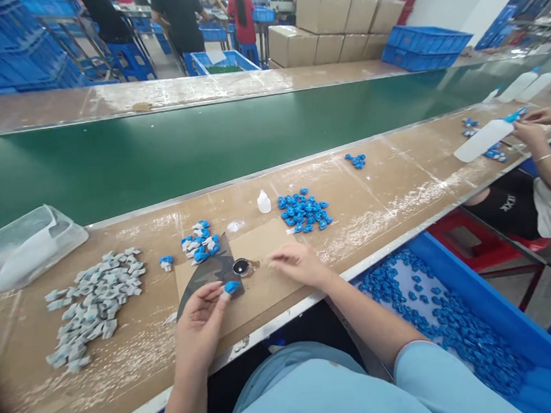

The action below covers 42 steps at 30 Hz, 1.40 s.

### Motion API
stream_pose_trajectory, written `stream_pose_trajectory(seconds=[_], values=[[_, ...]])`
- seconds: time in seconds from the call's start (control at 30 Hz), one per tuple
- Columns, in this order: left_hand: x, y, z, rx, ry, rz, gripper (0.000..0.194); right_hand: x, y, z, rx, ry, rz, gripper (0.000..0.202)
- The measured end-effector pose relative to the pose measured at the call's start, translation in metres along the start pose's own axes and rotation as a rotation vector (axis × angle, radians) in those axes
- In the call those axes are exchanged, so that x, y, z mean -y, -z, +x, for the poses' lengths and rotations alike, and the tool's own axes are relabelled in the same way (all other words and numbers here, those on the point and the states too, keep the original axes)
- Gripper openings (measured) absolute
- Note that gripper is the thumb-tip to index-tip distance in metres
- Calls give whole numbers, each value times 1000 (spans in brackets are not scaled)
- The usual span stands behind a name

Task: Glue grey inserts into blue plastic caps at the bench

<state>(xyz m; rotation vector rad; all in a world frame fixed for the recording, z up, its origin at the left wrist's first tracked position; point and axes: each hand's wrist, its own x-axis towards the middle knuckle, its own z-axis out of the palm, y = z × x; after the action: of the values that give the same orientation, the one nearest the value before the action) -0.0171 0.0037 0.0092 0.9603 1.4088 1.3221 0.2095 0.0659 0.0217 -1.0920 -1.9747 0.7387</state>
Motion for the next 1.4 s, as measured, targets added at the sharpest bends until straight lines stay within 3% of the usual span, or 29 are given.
stream_pose_trajectory(seconds=[0.07,0.13,0.23,0.33,0.47,0.57,0.67,0.73,0.83,1.03,1.2,1.3,1.4], values=[[-4,8,17,-99,-31,43,38,-17,22,0,-216,-118,-158,16],[-6,15,37,-156,-52,76,37,-35,38,-1,-317,-197,-295,18],[-7,19,63,-211,-75,99,30,-54,49,-1,-296,-226,-408,20],[-6,17,72,-246,-86,84,23,-59,47,2,-247,-243,-461,20],[-1,27,61,-291,-172,207,26,-62,47,10,-203,-332,-534,16],[2,55,41,-452,-272,475,23,-62,53,17,-155,-410,-584,12],[4,91,24,-624,-287,705,18,-56,58,22,-103,-521,-607,16],[4,109,20,-656,-267,795,18,-50,58,24,-84,-570,-611,16],[5,122,23,-635,-242,866,19,-45,56,26,-80,-572,-621,13],[8,126,32,-593,-211,935,12,-49,60,18,-75,-512,-599,12],[8,129,29,-590,-262,999,15,-38,46,9,-73,-434,-239,19],[3,114,21,-589,-303,875,25,-24,24,10,-56,-319,-12,23],[-4,82,8,-414,-241,577,32,-5,5,15,16,-166,53,22]])
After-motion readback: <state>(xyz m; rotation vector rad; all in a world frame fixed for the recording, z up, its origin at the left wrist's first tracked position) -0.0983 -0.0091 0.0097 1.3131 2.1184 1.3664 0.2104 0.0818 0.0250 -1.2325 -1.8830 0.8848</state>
